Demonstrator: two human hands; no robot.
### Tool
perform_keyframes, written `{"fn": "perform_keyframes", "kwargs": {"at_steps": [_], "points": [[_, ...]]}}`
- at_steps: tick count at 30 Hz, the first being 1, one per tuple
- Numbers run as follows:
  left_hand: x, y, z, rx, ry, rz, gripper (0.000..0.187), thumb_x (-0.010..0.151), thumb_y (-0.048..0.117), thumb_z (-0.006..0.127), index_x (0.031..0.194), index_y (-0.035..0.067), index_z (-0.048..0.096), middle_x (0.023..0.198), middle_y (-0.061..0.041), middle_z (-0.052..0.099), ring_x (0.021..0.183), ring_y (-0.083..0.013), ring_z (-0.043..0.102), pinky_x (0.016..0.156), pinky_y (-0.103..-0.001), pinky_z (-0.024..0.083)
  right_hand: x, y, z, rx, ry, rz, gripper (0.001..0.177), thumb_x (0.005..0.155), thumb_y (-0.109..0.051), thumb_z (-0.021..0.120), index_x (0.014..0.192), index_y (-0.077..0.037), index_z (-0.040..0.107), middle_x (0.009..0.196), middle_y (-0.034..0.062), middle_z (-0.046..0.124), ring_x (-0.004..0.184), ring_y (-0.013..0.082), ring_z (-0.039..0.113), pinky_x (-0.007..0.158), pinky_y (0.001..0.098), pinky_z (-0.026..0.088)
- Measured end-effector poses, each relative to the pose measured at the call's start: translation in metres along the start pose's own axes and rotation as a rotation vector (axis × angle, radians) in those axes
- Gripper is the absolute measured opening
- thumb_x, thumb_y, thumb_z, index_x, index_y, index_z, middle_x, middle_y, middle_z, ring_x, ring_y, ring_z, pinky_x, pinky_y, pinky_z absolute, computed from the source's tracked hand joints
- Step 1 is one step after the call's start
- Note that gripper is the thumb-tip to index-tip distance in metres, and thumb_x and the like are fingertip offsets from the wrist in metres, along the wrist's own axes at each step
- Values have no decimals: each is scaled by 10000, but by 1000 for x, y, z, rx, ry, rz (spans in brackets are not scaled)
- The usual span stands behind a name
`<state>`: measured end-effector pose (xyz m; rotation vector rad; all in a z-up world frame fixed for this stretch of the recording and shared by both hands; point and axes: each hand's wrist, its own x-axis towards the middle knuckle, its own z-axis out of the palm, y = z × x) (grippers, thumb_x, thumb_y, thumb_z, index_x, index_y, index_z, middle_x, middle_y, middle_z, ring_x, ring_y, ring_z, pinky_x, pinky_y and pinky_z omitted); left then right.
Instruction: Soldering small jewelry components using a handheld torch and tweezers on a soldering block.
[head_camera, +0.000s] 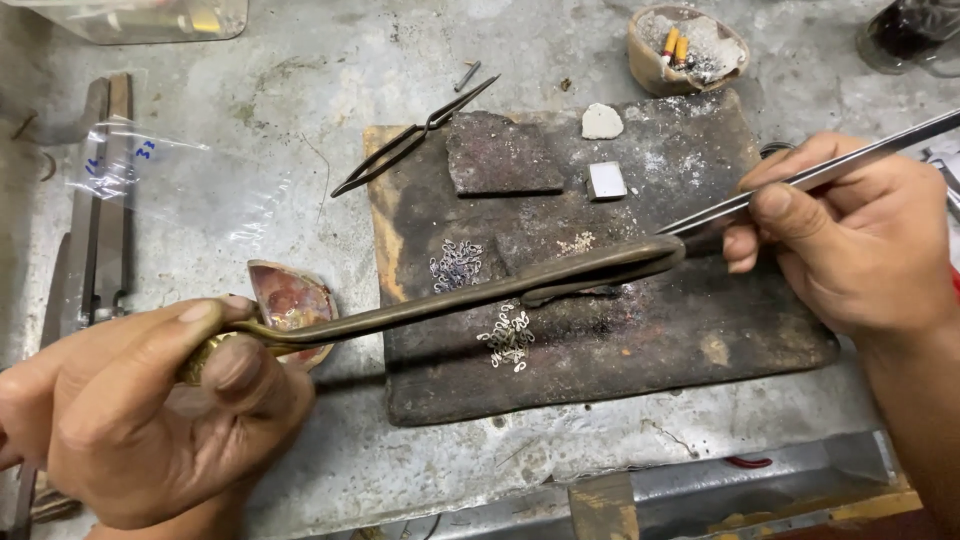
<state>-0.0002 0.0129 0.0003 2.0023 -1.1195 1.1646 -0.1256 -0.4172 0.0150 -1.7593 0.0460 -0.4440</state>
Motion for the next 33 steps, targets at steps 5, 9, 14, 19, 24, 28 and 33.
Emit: {"fn": "perform_keyframes", "kwargs": {"at_steps": [5,9,14,19,24,28,33], "points": [[20,19,16,-4,199,-145,280,1095,52,555,982,-194,626,763,-230,665,708,-327,679,743,-425,535,17,-2,10,-153,137,-56,175,1157,-56,576,1147,107,513,855,244,597,743,290,674,695,360,652],[33,41,0,173,37,-453,499,1261,182,468,941,-122,701,879,-230,684,791,-356,667,806,-440,486,36,-10,22,-254,113,-116,136,1165,4,584,1062,85,545,859,211,639,736,268,694,660,325,644],[19,30,12,184,168,-394,490,1260,150,466,960,-178,672,856,-252,663,779,-361,616,842,-473,514,35,-14,27,-256,173,-40,136,1110,-25,623,1028,66,563,792,202,658,663,255,694,589,320,634],[15,42,10,205,146,-531,473,1300,198,491,1054,-176,644,959,-247,653,909,-346,579,927,-447,477,35,-16,30,-293,186,-49,173,1081,-48,638,977,77,580,737,200,658,596,245,687,536,316,627],[12,42,14,106,159,-524,308,1300,83,484,1193,-200,544,994,-262,637,944,-331,613,994,-436,516,35,-16,30,-317,170,-58,165,1086,-36,642,974,78,598,751,195,666,617,245,698,561,308,628],[19,52,15,105,180,-570,307,1319,96,462,1227,-191,520,1002,-262,606,969,-328,609,1012,-429,531,35,-15,31,-302,172,-59,158,1089,-28,642,989,82,587,757,203,664,632,246,698,585,307,632],[16,48,8,45,106,-561,300,1295,88,524,1220,-202,546,1067,-274,653,1016,-332,628,1046,-425,508,36,-15,31,-295,166,-73,149,1086,-23,646,997,85,595,771,206,665,640,248,699,584,307,638]]}}
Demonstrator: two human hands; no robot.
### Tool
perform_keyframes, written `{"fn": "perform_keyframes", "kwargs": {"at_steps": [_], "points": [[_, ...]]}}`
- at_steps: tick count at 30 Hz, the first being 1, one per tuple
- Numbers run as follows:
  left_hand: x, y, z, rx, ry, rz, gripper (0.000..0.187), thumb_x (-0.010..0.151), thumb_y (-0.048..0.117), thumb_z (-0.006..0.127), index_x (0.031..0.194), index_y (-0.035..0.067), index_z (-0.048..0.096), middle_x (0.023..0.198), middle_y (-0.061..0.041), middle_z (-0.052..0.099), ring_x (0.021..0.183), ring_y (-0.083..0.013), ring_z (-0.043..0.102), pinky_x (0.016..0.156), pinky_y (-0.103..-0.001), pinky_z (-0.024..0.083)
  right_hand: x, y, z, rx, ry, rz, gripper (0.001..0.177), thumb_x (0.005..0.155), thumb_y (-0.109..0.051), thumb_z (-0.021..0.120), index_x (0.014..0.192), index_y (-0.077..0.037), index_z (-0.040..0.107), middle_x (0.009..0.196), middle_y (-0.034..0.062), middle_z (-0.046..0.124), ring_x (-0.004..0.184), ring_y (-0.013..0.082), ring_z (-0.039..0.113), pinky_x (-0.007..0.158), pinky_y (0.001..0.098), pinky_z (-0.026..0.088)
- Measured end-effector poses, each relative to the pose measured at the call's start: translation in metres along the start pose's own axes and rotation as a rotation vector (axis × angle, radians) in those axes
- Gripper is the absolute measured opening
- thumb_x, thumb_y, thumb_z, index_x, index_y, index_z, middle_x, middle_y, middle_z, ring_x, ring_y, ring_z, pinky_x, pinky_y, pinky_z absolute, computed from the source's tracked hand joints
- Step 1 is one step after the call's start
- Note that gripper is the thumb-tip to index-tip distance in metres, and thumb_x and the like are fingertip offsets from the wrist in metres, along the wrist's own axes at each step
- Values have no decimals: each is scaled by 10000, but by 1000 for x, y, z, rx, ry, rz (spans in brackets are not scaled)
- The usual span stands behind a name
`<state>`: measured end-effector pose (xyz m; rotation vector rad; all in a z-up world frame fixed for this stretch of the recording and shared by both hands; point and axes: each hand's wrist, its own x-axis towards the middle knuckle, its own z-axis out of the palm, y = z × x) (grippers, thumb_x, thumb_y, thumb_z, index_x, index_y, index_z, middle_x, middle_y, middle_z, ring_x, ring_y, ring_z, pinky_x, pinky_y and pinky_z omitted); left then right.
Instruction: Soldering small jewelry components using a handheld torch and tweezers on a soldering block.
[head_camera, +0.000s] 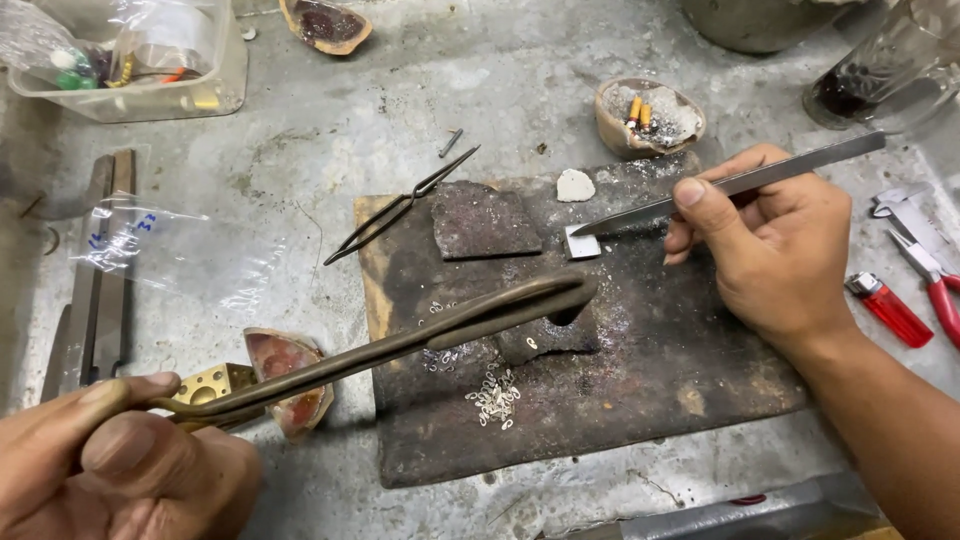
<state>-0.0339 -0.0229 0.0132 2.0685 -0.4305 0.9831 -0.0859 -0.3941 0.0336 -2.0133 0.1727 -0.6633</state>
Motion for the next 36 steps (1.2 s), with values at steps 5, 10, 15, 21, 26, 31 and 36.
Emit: {"fn": "perform_keyframes", "kwargs": {"at_steps": [5,10,15,21,26,31,36], "points": [[2,7,10,68,70,12,379,1316,152,463,1177,-190,550,993,-254,644,965,-340,601,1007,-442,513,0,-2,1,0,-2,8,158,1088,-27,648,991,84,590,770,203,660,635,244,695,571,304,636],[2,0,11,75,54,-8,372,1312,139,491,1196,-204,578,984,-258,648,945,-324,618,998,-425,520,-1,0,-1,-6,-13,-11,152,1086,-24,647,1001,89,591,778,211,666,640,250,702,572,306,636],[6,-10,-2,137,-47,38,385,1271,137,533,1048,-155,646,956,-235,685,890,-335,626,970,-453,518,-3,6,-5,47,4,36,159,1104,-53,635,1023,62,561,778,202,658,639,244,687,582,316,633],[25,-10,-18,168,-244,154,336,1153,47,581,887,-133,678,860,-249,699,783,-347,685,808,-442,532,-9,11,-6,426,-119,216,162,1024,-118,646,909,-24,579,575,62,506,487,153,608,393,245,547],[15,-19,-12,107,-147,337,168,1089,-8,606,978,-127,651,840,-198,692,729,-328,607,777,-440,477,-11,9,-7,391,-274,219,137,1014,-105,639,921,-4,628,608,114,621,491,180,643,410,251,575],[7,-12,-14,131,-122,308,103,1104,1,656,1080,-99,665,926,-154,712,828,-291,601,899,-404,489,-11,12,-8,410,-336,184,100,996,-104,647,943,-21,629,617,117,635,494,171,656,432,238,601],[9,-7,-17,85,-179,272,86,1121,-18,656,1161,-90,632,969,-163,717,826,-282,601,898,-414,499,-13,13,-8,366,-320,208,93,993,-105,649,960,-27,611,607,138,624,483,184,648,424,249,588]]}}
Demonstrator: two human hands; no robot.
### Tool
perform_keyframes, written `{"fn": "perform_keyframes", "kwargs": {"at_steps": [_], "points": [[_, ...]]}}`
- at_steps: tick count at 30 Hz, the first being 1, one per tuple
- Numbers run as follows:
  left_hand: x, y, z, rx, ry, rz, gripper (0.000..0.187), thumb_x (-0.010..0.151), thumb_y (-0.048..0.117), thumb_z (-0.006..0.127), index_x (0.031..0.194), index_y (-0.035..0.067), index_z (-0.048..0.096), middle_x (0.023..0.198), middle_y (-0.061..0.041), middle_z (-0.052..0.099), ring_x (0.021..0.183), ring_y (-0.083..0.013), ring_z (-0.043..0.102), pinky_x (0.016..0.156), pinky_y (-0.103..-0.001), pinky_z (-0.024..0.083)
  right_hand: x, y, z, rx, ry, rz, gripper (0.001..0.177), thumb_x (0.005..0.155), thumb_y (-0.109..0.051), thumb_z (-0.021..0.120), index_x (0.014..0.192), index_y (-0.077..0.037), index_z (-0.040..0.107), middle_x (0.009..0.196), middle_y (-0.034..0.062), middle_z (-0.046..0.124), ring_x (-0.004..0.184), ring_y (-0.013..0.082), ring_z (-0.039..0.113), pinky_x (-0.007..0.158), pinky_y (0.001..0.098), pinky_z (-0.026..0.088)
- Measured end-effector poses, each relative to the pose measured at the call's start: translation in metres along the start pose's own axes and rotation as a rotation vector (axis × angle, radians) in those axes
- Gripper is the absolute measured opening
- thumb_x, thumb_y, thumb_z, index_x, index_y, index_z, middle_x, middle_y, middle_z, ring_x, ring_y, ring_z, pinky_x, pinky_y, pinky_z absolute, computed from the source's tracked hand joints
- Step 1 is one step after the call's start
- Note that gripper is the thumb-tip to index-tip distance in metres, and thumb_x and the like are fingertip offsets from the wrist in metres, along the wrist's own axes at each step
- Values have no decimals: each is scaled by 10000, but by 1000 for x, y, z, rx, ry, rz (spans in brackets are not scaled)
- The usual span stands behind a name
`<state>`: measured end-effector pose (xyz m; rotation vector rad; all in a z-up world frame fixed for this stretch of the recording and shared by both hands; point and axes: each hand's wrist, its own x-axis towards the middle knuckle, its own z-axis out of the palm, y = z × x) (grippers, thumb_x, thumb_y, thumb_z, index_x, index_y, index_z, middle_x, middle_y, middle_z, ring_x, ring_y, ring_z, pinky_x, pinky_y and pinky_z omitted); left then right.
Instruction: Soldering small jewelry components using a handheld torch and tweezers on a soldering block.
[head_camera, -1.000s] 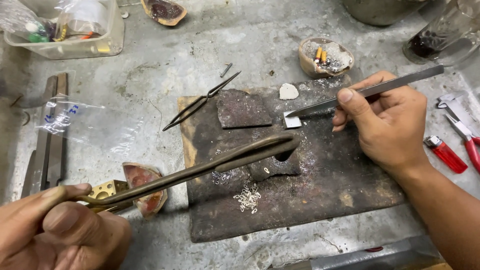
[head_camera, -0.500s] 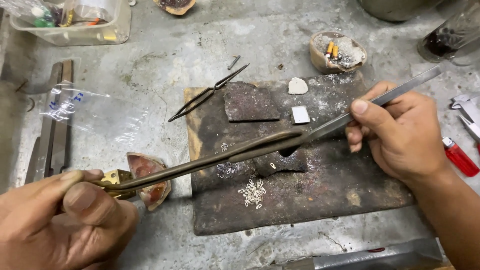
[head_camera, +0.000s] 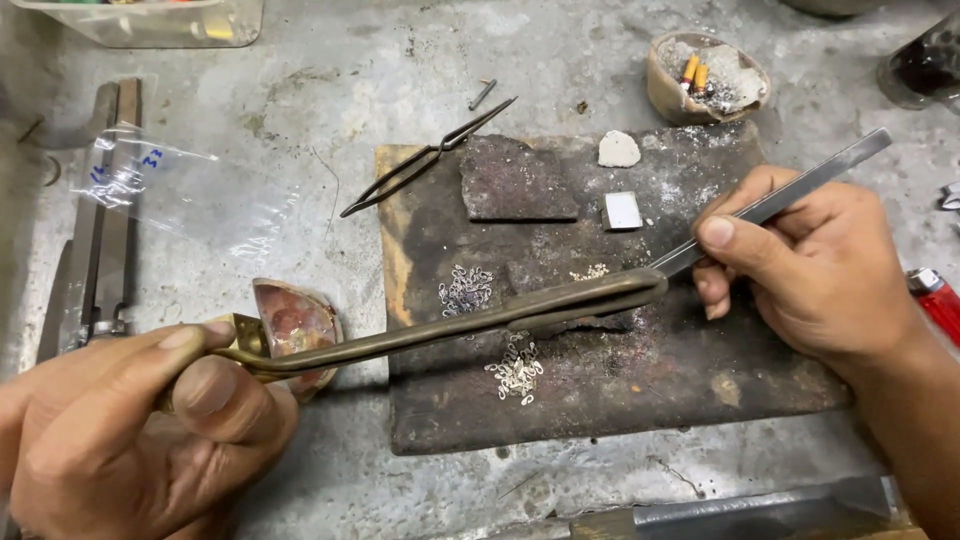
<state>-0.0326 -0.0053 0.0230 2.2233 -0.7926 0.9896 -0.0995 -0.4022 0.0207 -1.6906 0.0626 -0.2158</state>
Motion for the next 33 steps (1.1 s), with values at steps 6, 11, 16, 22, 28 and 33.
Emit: {"fn": "perform_keyframes", "kwargs": {"at_steps": [6,11,16,22,28,33], "points": [[6,-12,2,-88,-17,87,113,1088,-27,633,1138,-117,588,908,-224,691,736,-298,643,761,-436,518,0,2,2,31,31,-8,92,983,-89,658,948,-27,600,611,138,596,486,191,635,416,256,578],[0,-4,3,0,43,52,101,1110,2,646,1130,-93,617,924,-173,702,793,-297,595,860,-427,499,0,0,1,29,23,16,95,991,-101,658,948,-28,614,604,137,606,495,187,647,423,246,578],[-3,-6,8,15,95,31,102,1129,44,623,1151,-55,614,937,-116,703,811,-250,579,903,-390,463,1,0,0,12,12,10,98,995,-107,656,954,-24,623,602,142,626,473,183,644,419,239,582],[-2,-15,8,-19,103,120,123,1107,9,610,1166,-93,574,957,-159,676,821,-291,593,850,-415,498,1,0,1,25,28,24,89,995,-79,651,950,-8,620,603,138,597,506,195,645,425,257,581],[-1,-13,5,0,131,152,119,1107,27,591,1143,-83,563,932,-111,654,796,-266,561,814,-392,474,1,-2,1,2,-15,5,98,1004,-106,643,950,-26,626,621,131,632,494,181,649,427,241,589],[5,-17,20,32,247,216,202,1100,122,568,1047,-69,608,799,-141,671,674,-283,525,768,-394,419,1,-1,1,17,1,20,100,1000,-96,646,946,-15,625,600,139,618,485,195,638,433,256,580]]}}
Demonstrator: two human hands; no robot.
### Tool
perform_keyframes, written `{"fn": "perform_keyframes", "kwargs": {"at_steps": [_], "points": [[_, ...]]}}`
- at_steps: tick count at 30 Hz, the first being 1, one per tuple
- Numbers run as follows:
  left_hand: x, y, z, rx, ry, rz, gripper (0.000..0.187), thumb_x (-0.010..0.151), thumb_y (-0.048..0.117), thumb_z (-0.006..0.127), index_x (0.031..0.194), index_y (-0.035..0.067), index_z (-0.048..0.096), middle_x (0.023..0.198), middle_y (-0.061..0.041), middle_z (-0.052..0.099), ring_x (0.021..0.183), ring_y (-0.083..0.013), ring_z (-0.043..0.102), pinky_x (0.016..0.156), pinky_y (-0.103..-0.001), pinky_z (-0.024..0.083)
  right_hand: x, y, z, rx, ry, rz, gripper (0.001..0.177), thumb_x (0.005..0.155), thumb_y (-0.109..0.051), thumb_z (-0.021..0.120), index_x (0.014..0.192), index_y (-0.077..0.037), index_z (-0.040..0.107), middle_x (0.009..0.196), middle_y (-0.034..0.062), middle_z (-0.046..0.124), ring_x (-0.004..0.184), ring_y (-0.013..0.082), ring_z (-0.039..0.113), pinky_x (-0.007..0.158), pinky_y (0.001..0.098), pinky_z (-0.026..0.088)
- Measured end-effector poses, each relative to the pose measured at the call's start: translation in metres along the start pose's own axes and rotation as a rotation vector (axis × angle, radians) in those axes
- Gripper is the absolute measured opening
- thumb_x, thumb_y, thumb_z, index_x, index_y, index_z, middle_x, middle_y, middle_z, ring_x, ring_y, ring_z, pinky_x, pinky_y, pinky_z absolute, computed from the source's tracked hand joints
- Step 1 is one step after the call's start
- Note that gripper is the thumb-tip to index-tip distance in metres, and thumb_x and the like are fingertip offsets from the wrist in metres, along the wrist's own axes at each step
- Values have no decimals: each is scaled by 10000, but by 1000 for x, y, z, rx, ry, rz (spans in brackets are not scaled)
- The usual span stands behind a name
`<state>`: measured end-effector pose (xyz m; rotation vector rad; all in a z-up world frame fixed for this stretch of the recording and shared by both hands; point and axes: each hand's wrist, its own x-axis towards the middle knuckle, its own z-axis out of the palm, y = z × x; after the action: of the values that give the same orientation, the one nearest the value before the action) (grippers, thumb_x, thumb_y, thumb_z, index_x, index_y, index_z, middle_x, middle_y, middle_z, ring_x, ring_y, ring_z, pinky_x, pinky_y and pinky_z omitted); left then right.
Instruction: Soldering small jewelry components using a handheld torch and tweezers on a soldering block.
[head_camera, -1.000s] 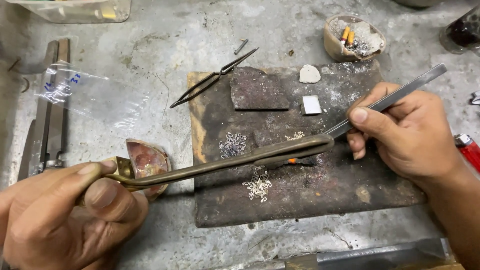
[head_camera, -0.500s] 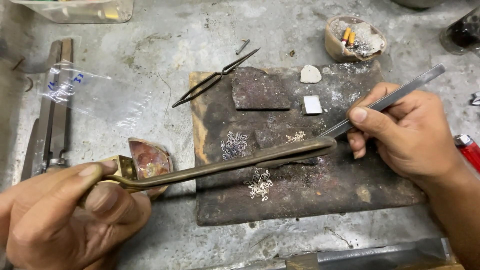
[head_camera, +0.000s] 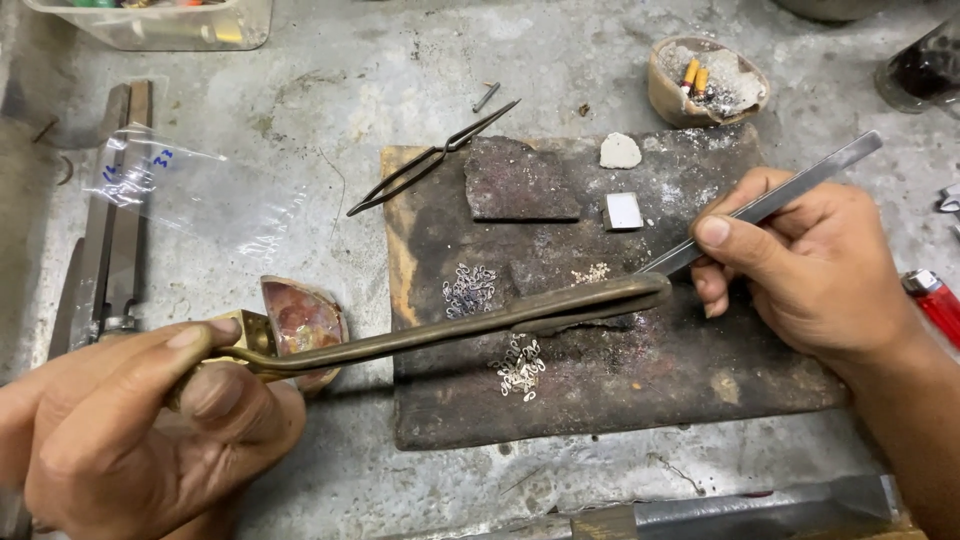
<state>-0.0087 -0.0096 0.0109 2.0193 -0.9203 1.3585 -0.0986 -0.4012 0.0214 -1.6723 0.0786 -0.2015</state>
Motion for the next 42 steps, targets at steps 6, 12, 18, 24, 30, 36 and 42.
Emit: {"fn": "perform_keyframes", "kwargs": {"at_steps": [6,12,18,24,30,36,42], "points": [[-5,1,-7,-10,-60,-64,163,1096,83,590,1079,-77,617,848,-146,686,720,-285,576,803,-408,463,1,-1,0,7,-23,-15,104,1002,-101,644,947,-13,634,610,127,631,497,186,654,432,251,599],[-13,-14,-7,-58,-52,-55,174,1039,76,676,1029,-97,691,862,-172,707,714,-245,623,785,-337,432,1,-1,1,-26,-5,-4,140,994,-105,650,911,5,624,596,147,621,477,198,644,429,256,589],[0,-14,3,-24,81,-51,192,1080,27,605,974,-124,659,777,-185,700,687,-278,659,740,-368,459,2,-1,2,-87,44,16,178,979,-112,662,857,-1,594,551,161,619,419,211,607,423,274,542],[-9,-31,-7,94,12,-12,187,1050,3,679,979,-109,810,784,-159,746,715,-215,556,744,-326,388,3,-2,3,-94,46,23,197,972,-116,673,834,11,611,554,158,613,426,221,614,416,285,548],[5,-9,-13,201,-163,-156,359,1152,148,604,885,3,795,759,-96,719,664,-188,595,800,-288,340,3,1,3,-3,57,23,171,969,-100,672,854,-9,584,546,168,589,419,231,586,414,292,531],[-8,-19,-19,88,-216,-159,184,1071,15,706,988,-120,798,818,-183,727,759,-235,674,848,-310,442,0,-1,1,-31,25,-40,151,994,-113,638,892,-10,595,577,147,610,453,213,617,417,277,555],[2,-30,0,265,137,-1,249,1065,154,659,871,-1,680,635,-38,590,713,-255,326,1015,-385,252,-34,5,-44,-391,-319,-583,324,920,-162,658,1243,-192,642,658,-74,700,652,-26,852,453,35,656]]}}
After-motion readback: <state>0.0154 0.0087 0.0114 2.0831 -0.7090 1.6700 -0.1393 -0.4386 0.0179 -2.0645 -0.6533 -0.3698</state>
